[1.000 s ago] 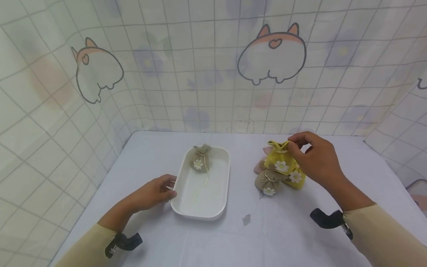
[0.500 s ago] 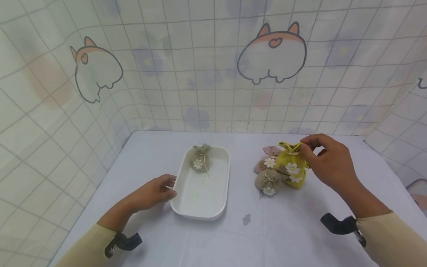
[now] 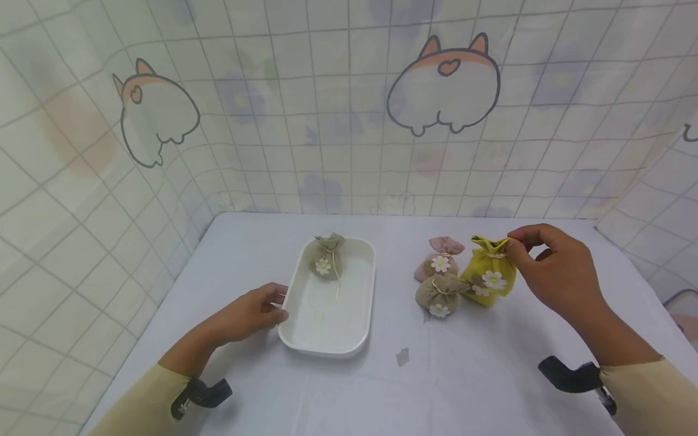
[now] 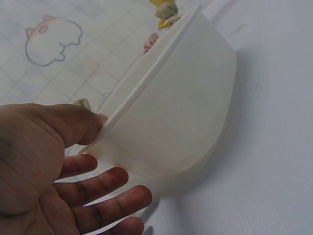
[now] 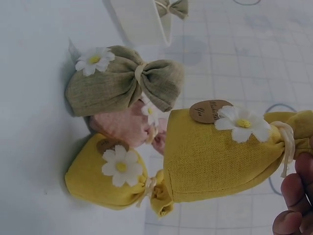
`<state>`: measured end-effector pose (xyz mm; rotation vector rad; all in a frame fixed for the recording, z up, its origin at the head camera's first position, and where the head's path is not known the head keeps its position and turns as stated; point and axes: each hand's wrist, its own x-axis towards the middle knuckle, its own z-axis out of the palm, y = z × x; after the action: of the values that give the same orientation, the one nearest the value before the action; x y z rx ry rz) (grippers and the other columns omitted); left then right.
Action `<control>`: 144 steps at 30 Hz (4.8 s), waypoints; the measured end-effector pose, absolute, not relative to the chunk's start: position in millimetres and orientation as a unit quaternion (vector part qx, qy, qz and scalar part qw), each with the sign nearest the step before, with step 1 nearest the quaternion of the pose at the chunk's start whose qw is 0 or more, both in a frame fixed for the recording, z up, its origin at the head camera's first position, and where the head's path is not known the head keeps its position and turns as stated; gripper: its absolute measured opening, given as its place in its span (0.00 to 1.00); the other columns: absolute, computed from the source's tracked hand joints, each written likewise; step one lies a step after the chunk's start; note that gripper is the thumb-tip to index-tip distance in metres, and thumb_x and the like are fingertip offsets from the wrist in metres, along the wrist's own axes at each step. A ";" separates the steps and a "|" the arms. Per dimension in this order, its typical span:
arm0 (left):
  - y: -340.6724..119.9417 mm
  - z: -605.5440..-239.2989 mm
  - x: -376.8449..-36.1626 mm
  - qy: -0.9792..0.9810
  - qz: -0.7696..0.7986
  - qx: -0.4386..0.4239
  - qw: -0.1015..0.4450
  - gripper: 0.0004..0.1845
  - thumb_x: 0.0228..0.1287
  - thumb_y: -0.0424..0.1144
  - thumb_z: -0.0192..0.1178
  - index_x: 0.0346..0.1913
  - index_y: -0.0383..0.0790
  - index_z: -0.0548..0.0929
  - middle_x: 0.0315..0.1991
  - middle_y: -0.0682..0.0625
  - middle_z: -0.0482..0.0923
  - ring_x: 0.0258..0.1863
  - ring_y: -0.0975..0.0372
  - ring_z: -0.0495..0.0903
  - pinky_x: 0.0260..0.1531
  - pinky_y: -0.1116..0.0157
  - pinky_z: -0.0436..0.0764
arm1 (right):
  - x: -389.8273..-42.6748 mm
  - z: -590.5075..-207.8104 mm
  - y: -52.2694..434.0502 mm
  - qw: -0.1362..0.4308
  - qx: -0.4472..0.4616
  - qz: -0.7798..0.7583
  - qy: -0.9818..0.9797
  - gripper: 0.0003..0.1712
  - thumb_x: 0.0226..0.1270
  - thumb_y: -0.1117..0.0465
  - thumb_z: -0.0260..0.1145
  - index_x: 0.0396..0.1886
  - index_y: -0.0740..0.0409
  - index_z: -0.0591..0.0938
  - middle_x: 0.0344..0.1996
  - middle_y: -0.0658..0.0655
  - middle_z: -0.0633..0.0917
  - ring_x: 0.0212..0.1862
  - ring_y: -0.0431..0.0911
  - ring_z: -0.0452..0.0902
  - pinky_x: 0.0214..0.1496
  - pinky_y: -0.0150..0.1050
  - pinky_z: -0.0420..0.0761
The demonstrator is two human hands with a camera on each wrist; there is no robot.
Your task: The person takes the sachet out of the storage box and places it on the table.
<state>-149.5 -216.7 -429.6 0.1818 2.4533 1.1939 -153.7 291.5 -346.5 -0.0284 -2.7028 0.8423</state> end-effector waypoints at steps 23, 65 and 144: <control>-219.0 -431.3 -147.7 0.876 0.433 0.073 0.200 0.26 0.71 0.42 0.66 0.68 0.42 0.74 0.60 0.47 0.79 0.59 0.52 0.80 0.57 0.48 0.79 | -143.5 -362.7 294.2 0.144 -0.027 0.280 -0.949 0.15 0.76 0.55 0.61 0.49 0.63 0.82 0.40 0.62 0.83 0.33 0.53 0.74 0.19 0.38 0.72; -218.1 -432.9 -149.6 0.880 0.427 0.063 0.201 0.27 0.71 0.43 0.67 0.69 0.43 0.74 0.60 0.48 0.79 0.59 0.53 0.80 0.55 0.50 0.81 | -168.5 -367.3 268.7 0.102 0.049 0.294 -0.949 0.15 0.79 0.55 0.59 0.51 0.61 0.83 0.39 0.59 0.85 0.33 0.52 0.75 0.26 0.41 0.75; -220.5 -432.7 -150.0 0.866 0.449 0.076 0.208 0.25 0.71 0.41 0.67 0.68 0.42 0.74 0.60 0.47 0.79 0.59 0.52 0.80 0.52 0.53 0.82 | -231.5 -373.1 149.1 -0.021 0.164 0.336 -0.927 0.17 0.76 0.51 0.61 0.58 0.53 0.82 0.44 0.52 0.85 0.47 0.49 0.80 0.50 0.55 0.77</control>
<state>-150.0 -220.5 -432.7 0.2113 2.4105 1.2489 -231.5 149.1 -373.1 0.5226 -2.9517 1.0698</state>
